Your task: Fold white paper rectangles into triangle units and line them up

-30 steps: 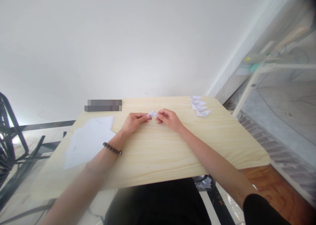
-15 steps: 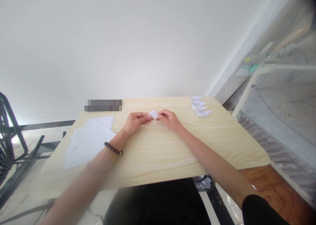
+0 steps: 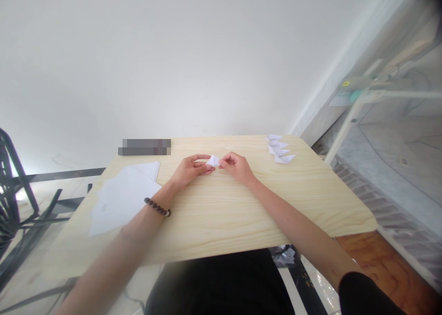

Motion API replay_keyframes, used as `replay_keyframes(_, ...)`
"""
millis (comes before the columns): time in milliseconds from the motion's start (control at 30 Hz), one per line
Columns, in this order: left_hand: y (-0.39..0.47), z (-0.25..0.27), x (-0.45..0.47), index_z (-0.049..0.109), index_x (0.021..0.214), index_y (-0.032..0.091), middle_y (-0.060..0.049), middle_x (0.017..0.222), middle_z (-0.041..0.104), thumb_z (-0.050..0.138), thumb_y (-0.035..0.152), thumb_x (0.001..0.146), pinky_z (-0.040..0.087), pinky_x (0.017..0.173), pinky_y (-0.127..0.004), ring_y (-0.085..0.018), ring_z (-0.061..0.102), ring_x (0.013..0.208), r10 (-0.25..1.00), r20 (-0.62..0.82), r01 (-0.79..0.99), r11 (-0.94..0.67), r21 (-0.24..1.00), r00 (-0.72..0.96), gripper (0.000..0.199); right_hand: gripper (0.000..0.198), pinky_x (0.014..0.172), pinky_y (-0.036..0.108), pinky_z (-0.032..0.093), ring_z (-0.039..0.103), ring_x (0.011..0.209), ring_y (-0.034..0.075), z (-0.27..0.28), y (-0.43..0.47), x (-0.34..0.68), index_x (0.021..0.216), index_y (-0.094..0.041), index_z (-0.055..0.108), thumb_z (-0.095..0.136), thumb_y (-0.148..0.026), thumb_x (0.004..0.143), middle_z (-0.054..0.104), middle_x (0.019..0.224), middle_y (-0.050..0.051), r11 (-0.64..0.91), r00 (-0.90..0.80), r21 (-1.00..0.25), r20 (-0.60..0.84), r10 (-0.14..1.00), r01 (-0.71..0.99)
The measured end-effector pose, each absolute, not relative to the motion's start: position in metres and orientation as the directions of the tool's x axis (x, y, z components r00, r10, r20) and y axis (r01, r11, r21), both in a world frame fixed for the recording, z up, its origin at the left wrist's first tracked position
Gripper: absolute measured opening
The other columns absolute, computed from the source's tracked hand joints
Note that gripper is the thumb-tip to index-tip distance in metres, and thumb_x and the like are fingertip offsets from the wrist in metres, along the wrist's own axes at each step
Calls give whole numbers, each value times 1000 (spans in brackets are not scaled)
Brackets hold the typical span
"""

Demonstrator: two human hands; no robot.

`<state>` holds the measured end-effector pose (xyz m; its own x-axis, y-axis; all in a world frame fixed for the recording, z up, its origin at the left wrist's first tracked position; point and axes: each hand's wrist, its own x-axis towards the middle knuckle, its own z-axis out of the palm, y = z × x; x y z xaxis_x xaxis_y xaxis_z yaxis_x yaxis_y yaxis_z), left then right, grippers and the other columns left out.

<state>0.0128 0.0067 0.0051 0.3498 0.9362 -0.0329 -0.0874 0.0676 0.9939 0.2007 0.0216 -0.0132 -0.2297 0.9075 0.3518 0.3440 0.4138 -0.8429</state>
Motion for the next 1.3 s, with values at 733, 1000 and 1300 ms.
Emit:
replay_keyframes(733,7,4,14,62,88,10,-7,81,67,66,37,63,47,80,-34,-19,62,81,924,-27,43,11,999,382,37,22,56,21,41,53,59,9,-9,19,196,77,-17,54,53,-38,72,59,71,1,440,-323,-824,333,886,356)
replay_keyframes(1000,8,2,14,62,87,12,-7,82,66,64,38,64,47,78,-34,-19,61,81,907,5,97,-51,994,422,35,25,49,20,33,42,50,7,-7,16,197,69,-16,57,49,-39,75,54,58,-2,503,-391,-726,340,855,470)
replay_keyframes(1300,6,3,12,62,90,11,-10,80,66,62,37,68,50,69,-31,-18,62,72,865,2,127,-76,989,502,34,38,45,19,29,37,47,6,-5,18,200,59,-15,54,46,-49,75,48,51,-3,464,-372,-735,304,877,495)
